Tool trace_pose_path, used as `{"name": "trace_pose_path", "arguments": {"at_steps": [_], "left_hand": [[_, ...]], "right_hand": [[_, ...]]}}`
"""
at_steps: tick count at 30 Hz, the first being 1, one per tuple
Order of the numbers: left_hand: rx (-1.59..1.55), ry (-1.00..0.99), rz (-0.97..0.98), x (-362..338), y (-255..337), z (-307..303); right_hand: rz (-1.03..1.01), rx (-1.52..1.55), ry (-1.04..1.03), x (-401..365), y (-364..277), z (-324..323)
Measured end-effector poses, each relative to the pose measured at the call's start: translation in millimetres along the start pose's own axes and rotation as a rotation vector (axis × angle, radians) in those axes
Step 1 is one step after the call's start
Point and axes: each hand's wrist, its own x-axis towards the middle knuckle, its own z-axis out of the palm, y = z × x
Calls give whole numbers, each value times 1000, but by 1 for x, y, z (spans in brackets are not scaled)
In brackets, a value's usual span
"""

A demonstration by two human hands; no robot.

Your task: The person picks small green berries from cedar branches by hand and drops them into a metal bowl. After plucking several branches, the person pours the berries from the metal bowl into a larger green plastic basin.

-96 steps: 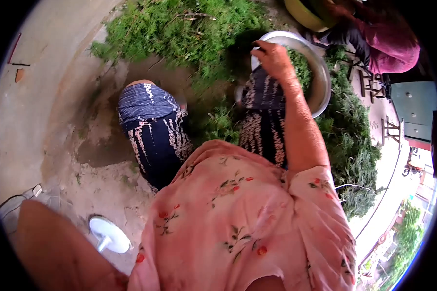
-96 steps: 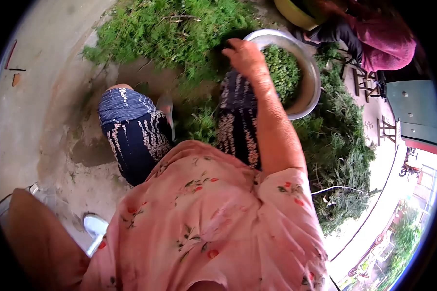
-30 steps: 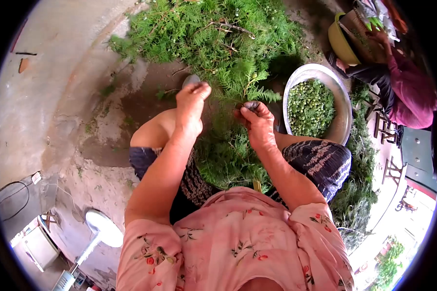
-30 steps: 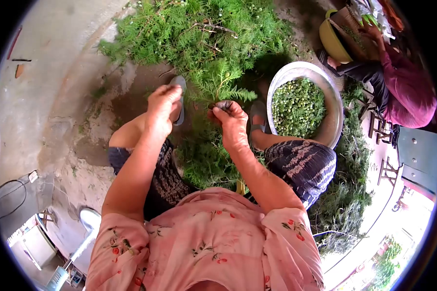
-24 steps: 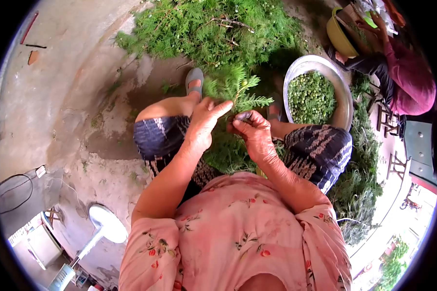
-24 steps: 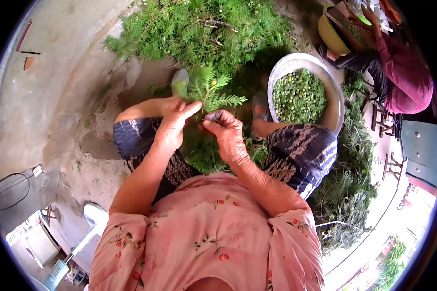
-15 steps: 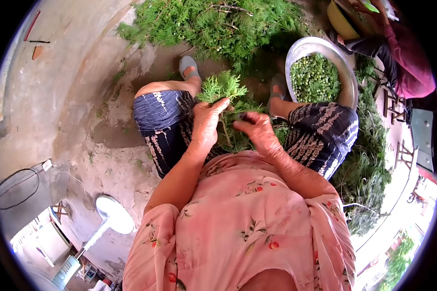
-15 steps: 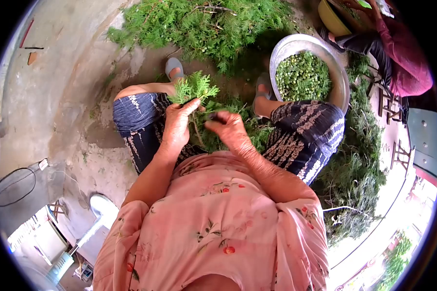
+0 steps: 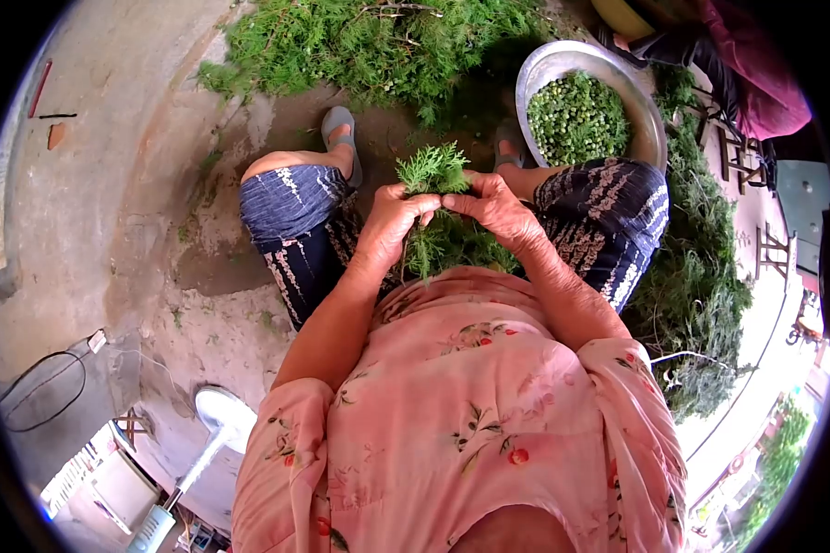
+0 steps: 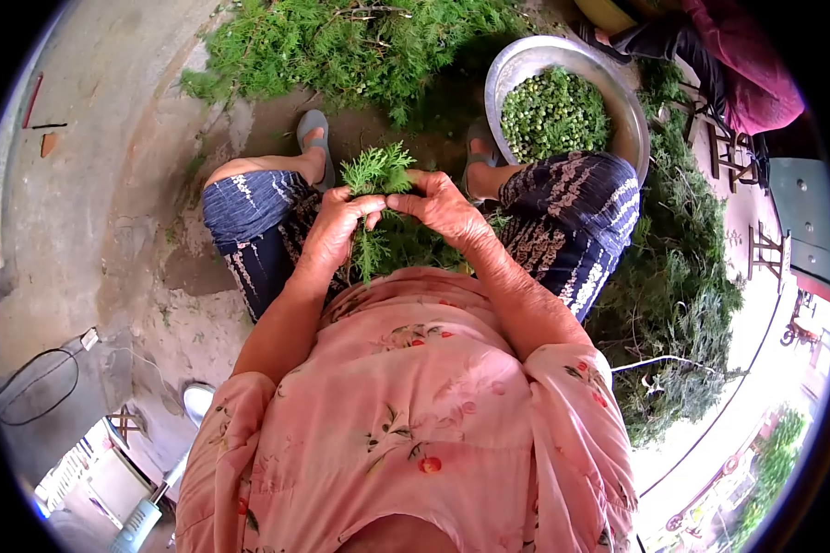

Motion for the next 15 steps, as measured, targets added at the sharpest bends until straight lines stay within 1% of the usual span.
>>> {"name": "trace_pose_path", "arguments": {"at_steps": [1, 2, 4, 5, 6, 8, 9, 11, 12, 14, 15], "left_hand": [[-9, -8, 2, 1, -2, -1], [-10, -12, -1, 0, -2, 0], [94, -39, -26, 1, 0, 0], [79, -44, -33, 3, -4, -2], [79, -50, -31, 4, -3, -1], [68, -111, -36, 5, 0, -1], [75, -102, -48, 7, -3, 0], [38, -120, -55, 8, -4, -3], [1, -133, -65, 7, -3, -4], [-1, -155, -60, 8, -3, -6], [-26, -169, -64, 7, -2, -6]], "right_hand": [[-37, 64, -11, -2, 1, 1], [-34, 64, -7, -4, -2, -2], [117, -31, -21, -7, -13, -7], [112, 31, 3, -5, -7, -7], [110, 29, 8, -4, -5, -9], [118, -64, 18, -3, -2, -14], [116, -67, 22, -3, 2, -13], [173, 319, 118, -4, 9, -6], [172, 318, 121, -5, 9, -4], [231, 640, 131, -6, 9, -2], [230, 710, 114, -6, 11, -1]]}}
